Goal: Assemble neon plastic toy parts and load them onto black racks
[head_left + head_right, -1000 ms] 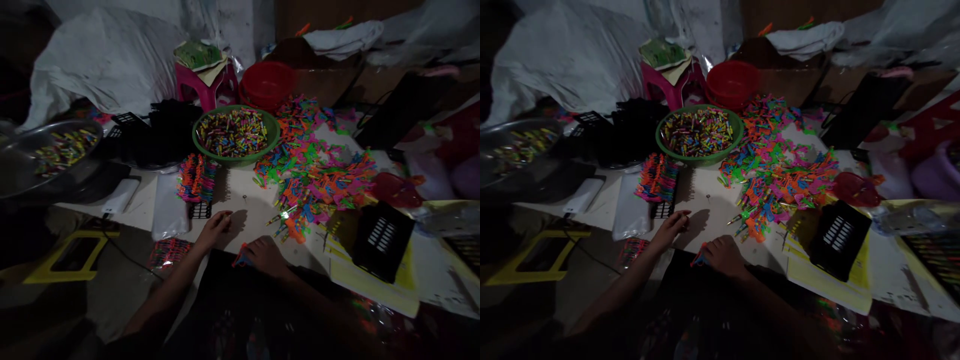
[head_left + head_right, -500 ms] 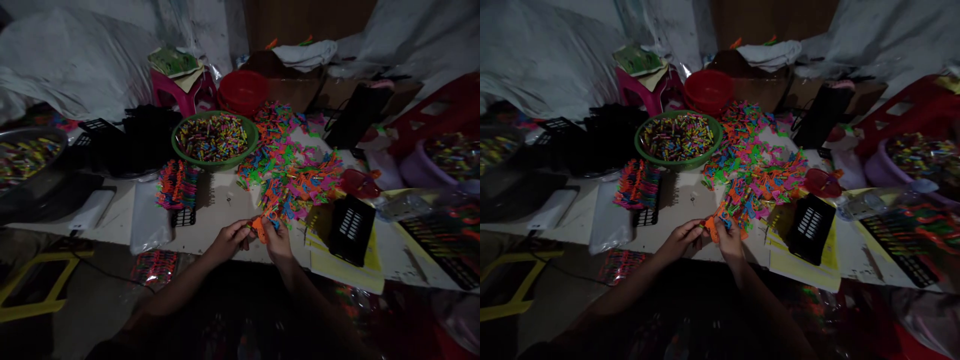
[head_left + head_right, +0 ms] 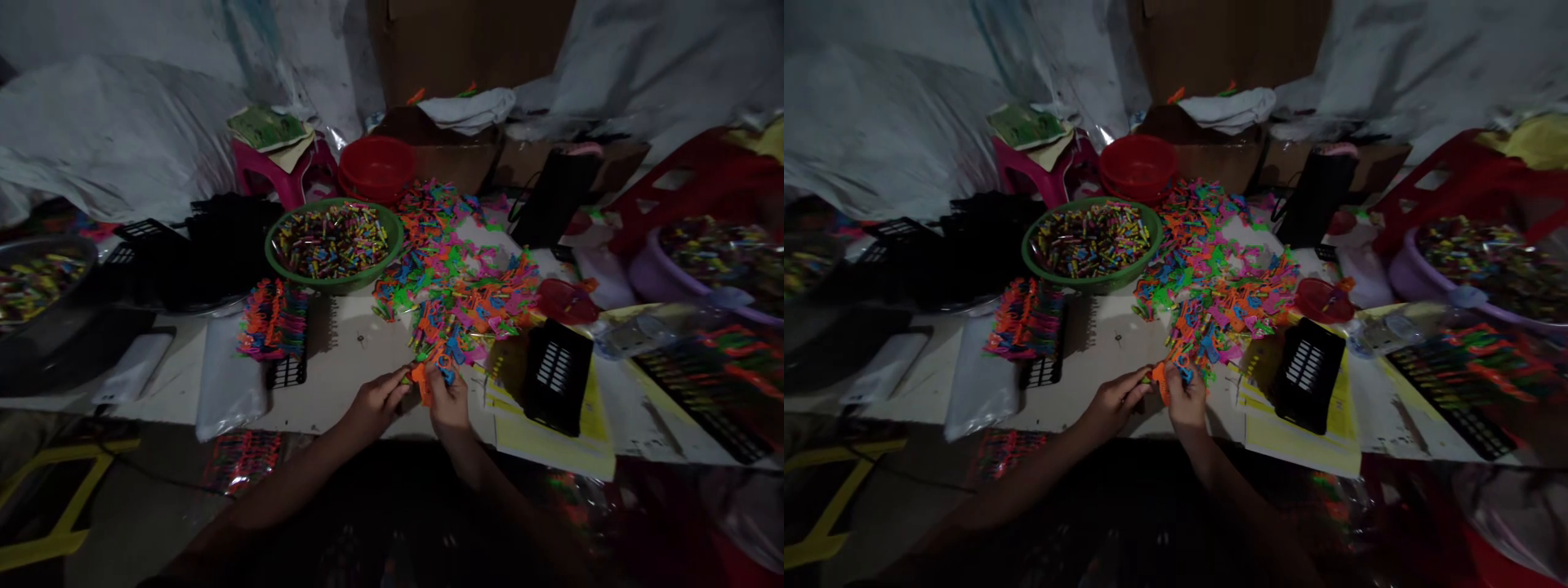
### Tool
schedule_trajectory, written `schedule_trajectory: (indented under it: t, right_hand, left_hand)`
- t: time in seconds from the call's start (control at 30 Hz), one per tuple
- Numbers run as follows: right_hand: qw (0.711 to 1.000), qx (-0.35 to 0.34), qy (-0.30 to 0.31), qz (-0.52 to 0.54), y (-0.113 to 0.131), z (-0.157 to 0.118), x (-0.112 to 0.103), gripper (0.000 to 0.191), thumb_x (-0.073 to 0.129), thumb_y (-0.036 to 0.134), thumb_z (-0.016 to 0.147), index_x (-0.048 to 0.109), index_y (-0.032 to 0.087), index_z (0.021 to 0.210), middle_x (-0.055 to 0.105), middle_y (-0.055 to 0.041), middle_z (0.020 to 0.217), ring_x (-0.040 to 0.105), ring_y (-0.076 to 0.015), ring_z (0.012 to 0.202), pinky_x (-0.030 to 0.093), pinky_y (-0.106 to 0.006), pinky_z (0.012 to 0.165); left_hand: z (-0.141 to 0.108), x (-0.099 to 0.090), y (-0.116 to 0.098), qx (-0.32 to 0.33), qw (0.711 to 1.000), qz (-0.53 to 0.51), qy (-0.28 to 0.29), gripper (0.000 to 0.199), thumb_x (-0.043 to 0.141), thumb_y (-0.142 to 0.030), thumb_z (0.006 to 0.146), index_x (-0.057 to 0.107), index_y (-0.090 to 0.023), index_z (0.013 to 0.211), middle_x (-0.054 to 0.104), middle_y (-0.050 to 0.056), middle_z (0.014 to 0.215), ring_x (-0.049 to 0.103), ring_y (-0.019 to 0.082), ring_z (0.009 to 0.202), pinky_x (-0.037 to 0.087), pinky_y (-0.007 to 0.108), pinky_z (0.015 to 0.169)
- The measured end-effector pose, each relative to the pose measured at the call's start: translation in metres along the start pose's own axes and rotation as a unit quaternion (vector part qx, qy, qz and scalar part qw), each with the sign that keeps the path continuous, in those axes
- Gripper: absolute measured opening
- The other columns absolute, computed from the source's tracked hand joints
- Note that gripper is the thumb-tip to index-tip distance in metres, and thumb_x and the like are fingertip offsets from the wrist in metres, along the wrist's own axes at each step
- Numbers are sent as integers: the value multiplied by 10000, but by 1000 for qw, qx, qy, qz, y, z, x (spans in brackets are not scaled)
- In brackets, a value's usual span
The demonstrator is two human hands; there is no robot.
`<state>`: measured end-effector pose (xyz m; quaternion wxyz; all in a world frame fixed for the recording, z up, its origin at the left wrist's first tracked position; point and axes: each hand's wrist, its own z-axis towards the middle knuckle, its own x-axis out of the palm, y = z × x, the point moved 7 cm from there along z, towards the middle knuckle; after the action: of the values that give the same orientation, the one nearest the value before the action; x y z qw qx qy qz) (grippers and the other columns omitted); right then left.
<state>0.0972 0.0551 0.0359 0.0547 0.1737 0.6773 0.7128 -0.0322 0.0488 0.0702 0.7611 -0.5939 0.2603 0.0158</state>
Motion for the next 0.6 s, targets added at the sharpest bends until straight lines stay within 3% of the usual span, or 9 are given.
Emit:
schedule_trajectory:
  t: [0.13,0.2,0.27,0.33,0.37,0.43,0.47,0.53,0.6]
  right_hand:
    - [999,7,-32,-6,-6,0,-2,320,548,494,734,571,175,730,569,2,649,512,-121,603,442,-254,611]
    - [999,13,0,-36,-2,7,-4,358,499,520,759,586,173,745,586,-9,649,530,-137,609,452,-273,618]
    - [993,2,36,-114,9,20,-17,396,455,535,779,615,176,824,630,-43,749,571,-173,710,464,-311,686]
    - [970,-29,-5,-242,26,38,-54,465,469,551,759,606,174,994,626,-105,996,560,-235,926,441,-378,805]
    - [944,-46,-77,-318,36,46,-81,545,504,562,725,570,156,1084,568,-147,1132,512,-276,1033,414,-423,853]
    - [863,-20,-215,-456,48,54,-136,760,571,570,655,446,108,1245,375,-219,1333,399,-353,1161,359,-511,897]
    - [823,17,-251,-510,49,56,-159,821,591,561,635,400,93,1282,311,-236,1371,357,-385,1190,331,-549,906]
    - [770,84,-259,-577,47,56,-191,830,607,515,625,381,83,1296,291,-247,1379,332,-415,1203,304,-579,913]
    - [769,121,-231,-583,46,54,-208,729,606,450,624,457,79,1233,409,-256,1295,400,-415,1151,326,-570,896]
  left_hand:
    - [3,9,-6,55,997,47,9,389,411,-345,861,572,-152,1158,656,58,710,587,136,603,489,257,668]
    - [8,16,1,12,999,12,44,392,441,-363,845,579,-159,1150,637,23,617,576,131,550,485,247,622]
    - [13,19,12,-53,995,-53,64,390,480,-386,820,594,-169,1122,654,14,647,588,132,576,483,240,616]
    - [17,15,24,-107,986,-120,37,383,520,-419,783,618,-163,1051,682,35,758,612,150,671,487,257,663]
    - [18,11,30,-126,981,-145,14,380,544,-433,759,627,-158,1007,687,50,812,618,165,720,487,273,693]
    - [17,1,46,-161,971,-172,-32,379,593,-448,708,632,-157,948,687,69,865,620,190,784,482,302,731]
    - [16,-3,54,-176,967,-175,-51,380,615,-446,685,634,-159,934,686,72,873,617,196,801,478,308,738]
    - [13,-13,70,-196,959,-178,-97,382,649,-430,651,639,-161,921,679,66,880,609,195,812,473,303,736]
    - [8,-22,80,-207,947,-197,-145,387,669,-408,631,634,-158,924,665,46,843,603,173,760,474,287,699]
